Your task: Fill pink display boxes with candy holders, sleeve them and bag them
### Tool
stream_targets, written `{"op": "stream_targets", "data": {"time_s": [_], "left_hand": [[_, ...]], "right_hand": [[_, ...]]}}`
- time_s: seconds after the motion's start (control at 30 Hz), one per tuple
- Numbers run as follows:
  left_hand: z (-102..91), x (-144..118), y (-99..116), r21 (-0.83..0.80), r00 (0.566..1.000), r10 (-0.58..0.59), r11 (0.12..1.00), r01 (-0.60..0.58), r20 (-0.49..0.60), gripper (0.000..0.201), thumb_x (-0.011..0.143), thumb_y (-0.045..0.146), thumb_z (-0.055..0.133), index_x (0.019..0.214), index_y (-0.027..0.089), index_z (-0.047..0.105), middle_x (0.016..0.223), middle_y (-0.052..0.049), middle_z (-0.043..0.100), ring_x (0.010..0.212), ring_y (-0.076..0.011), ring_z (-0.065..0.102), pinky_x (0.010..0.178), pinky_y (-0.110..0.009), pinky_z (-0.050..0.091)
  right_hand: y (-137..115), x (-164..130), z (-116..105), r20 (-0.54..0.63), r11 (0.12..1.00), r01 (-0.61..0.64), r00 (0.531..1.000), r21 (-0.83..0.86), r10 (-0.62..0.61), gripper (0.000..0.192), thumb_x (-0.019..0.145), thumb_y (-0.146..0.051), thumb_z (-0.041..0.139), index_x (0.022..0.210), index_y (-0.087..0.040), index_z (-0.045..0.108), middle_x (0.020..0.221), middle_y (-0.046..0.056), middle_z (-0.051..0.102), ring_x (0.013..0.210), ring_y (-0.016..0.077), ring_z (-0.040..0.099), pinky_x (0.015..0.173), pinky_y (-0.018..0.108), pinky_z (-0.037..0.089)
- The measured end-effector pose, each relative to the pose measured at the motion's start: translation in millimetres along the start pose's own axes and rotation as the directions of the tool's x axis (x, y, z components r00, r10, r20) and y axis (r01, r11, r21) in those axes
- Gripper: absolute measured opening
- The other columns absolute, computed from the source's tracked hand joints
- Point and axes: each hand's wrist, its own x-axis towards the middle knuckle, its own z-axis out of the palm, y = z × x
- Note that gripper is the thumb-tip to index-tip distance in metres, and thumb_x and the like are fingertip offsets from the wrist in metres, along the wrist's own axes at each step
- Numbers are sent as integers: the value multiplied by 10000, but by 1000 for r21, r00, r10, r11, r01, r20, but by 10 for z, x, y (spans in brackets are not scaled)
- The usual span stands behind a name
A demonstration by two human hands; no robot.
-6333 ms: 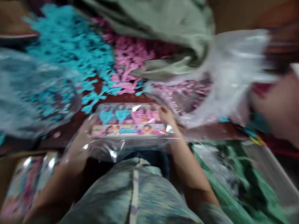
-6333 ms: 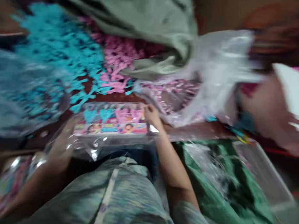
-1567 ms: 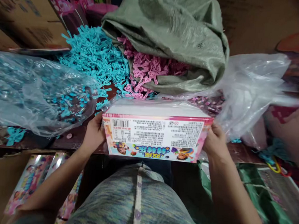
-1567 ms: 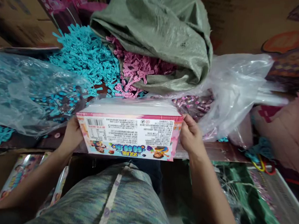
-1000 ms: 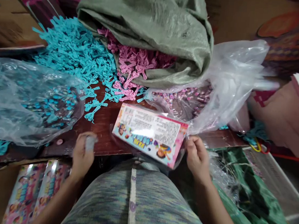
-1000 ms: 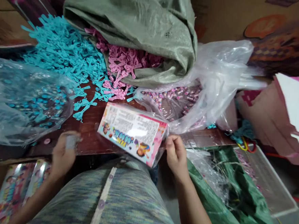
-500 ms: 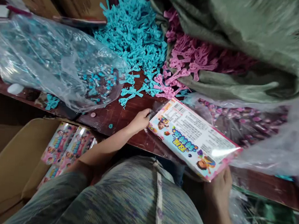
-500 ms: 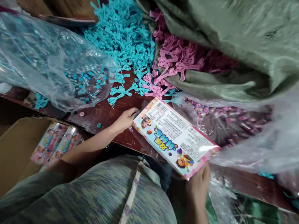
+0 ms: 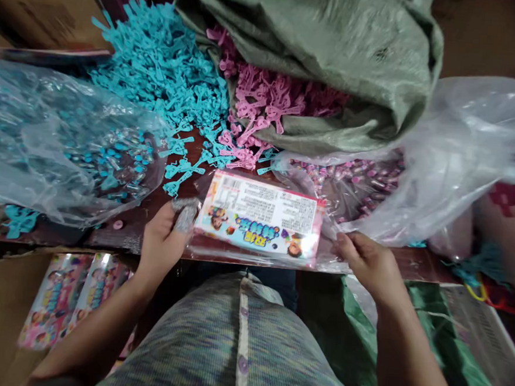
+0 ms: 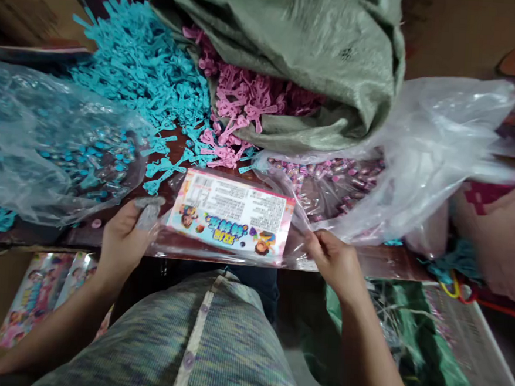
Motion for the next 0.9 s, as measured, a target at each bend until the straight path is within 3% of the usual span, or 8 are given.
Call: {"op": "stream_targets", "data": {"time_s": [0.1, 0.2, 0.33, 0.43, 0.6, 0.77, 0.83, 0.9], "left_hand": [[-77, -30, -107, 5, 994, -68, 998, 68, 86, 367, 886, 383, 745, 1193, 184, 723, 916, -33, 748, 840, -193, 703, 787, -291, 578], [71, 184, -266, 37, 991, -63, 998, 60, 114, 497, 833, 427, 787, 1233, 157, 672, 790, -4, 702, 744, -188, 671, 738, -297, 568], [299, 473, -311, -10, 972, 70, 998, -69, 223, 263, 893, 305, 633, 1115, 183, 707, 972, -45, 770, 956, -224, 719, 911, -343, 585], [270, 504, -203, 67, 975, 155, 984, -167, 158, 191, 925, 224, 567, 1045, 205, 715, 913, -25, 754, 907, -216, 705, 890, -339, 576], [18, 531, -98, 163, 971, 240, 957, -240, 16, 184, 990, 257, 589, 1134, 225, 698, 812, -13, 688, 867, -208, 684, 832, -309, 541], [112, 861, -274, 173, 997, 25, 984, -36, 69, 358, 924, 380, 758, 1210, 198, 644, 724, 19, 642, 602, -165, 575, 665, -286, 455], [269, 962, -324, 182, 993, -39, 983, 18, 112, 398, 904, 357, 783, 1236, 182, 649, 786, -19, 705, 648, -193, 625, 699, -304, 476], [433, 1000, -322, 191, 988, -27, 982, -2, 150, 236, 914, 239, 733, 1140, 179, 699, 843, -58, 746, 755, -229, 682, 775, -325, 503]], "right_hand": [[125, -33, 49, 44, 995, -55, 998, 86, 52, 499, 918, -702, 581, 837, -220, 681, 708, 44, 711, 617, 188, 644, 599, 309, 495], [121, 107, 202, 22, 976, -80, 997, 202, 77, 512, 840, -663, 658, 1070, -205, 661, 903, 95, 780, 752, 242, 722, 661, 339, 547], [-127, 337, 330, -44, 996, -58, 998, -62, 55, 329, 804, -565, 555, 810, -238, 590, 726, 89, 702, 624, 234, 632, 572, 337, 408], [-348, 343, 212, -144, 981, -59, 989, -185, 32, 338, 802, -569, 505, 730, -244, 562, 645, 75, 636, 573, 213, 568, 562, 341, 358], [-539, 267, -72, -229, 989, -139, 966, -55, 123, 566, 794, -750, 515, 827, -209, 678, 595, 55, 623, 540, 210, 570, 547, 341, 410], [-497, 379, -71, -131, 979, -127, 986, -157, 107, 584, 776, -794, 455, 679, -240, 609, 577, 82, 635, 523, 214, 571, 569, 366, 394], [-439, 421, -18, -153, 977, -125, 983, -172, 98, 493, 795, -722, 502, 734, -246, 617, 603, 75, 651, 539, 217, 573, 578, 363, 374], [-384, 443, 38, -184, 985, -63, 982, -158, 34, 401, 829, -644, 559, 779, -250, 613, 584, 60, 631, 532, 221, 554, 572, 353, 348]]}}
